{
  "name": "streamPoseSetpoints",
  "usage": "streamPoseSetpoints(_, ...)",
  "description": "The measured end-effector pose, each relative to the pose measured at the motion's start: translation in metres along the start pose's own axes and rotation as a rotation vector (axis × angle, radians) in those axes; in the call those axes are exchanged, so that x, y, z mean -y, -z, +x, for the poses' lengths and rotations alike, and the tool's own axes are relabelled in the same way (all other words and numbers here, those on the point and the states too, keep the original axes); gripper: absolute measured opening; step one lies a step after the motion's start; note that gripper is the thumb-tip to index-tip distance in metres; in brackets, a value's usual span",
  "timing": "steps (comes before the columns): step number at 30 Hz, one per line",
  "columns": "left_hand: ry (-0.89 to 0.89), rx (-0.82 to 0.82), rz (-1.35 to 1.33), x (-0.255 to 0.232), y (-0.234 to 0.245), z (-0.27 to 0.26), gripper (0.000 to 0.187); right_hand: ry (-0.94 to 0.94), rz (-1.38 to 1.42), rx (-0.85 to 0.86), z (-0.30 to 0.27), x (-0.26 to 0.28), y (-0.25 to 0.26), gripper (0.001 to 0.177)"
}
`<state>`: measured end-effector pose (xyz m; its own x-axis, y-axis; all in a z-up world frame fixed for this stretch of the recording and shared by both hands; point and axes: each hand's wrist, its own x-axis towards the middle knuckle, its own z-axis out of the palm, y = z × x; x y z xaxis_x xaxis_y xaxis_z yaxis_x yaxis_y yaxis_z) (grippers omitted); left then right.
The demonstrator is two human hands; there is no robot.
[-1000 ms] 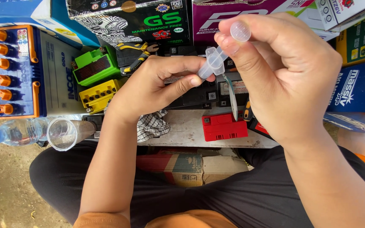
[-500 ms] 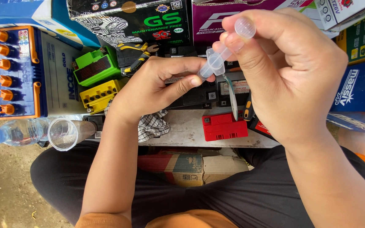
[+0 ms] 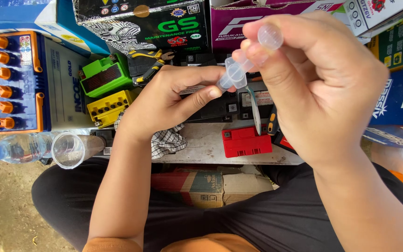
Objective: Filling battery cells with liquid using a syringe
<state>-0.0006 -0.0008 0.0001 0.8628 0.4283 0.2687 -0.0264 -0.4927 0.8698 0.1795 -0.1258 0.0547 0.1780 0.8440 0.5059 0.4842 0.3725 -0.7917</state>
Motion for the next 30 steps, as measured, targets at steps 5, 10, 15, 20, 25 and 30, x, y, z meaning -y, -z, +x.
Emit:
streamPoseSetpoints(5, -0.031, -0.013, 0.0, -0.003, 0.001, -0.001, 0.023, 0.023, -0.028, 0.022, -0.001, 0.005, -0.001, 0.014)
streamPoseSetpoints(10, -0.034, -0.006, -0.008, 0.0, 0.002, -0.008, 0.027, 0.044, -0.072, 0.033, 0.0, 0.009, -0.001, 0.016)
streamPoseSetpoints(15, 0.01, -0.026, -0.046, 0.002, 0.0, -0.014, 0.031, 0.139, -0.09, 0.095, 0.002, 0.01, -0.006, 0.018)
streamPoseSetpoints(20, -0.015, -0.052, 0.0, 0.0, 0.0, -0.016, 0.029, 0.128, -0.095, 0.109, 0.001, 0.016, -0.009, 0.022)
streamPoseSetpoints(25, -0.015, -0.076, 0.018, 0.004, -0.001, -0.022, 0.036, 0.134, -0.075, 0.134, 0.001, 0.02, -0.01, 0.026)
streamPoseSetpoints(30, -0.002, -0.077, 0.07, 0.003, 0.0, -0.025, 0.035, 0.114, -0.052, 0.157, -0.001, 0.017, -0.015, 0.027)
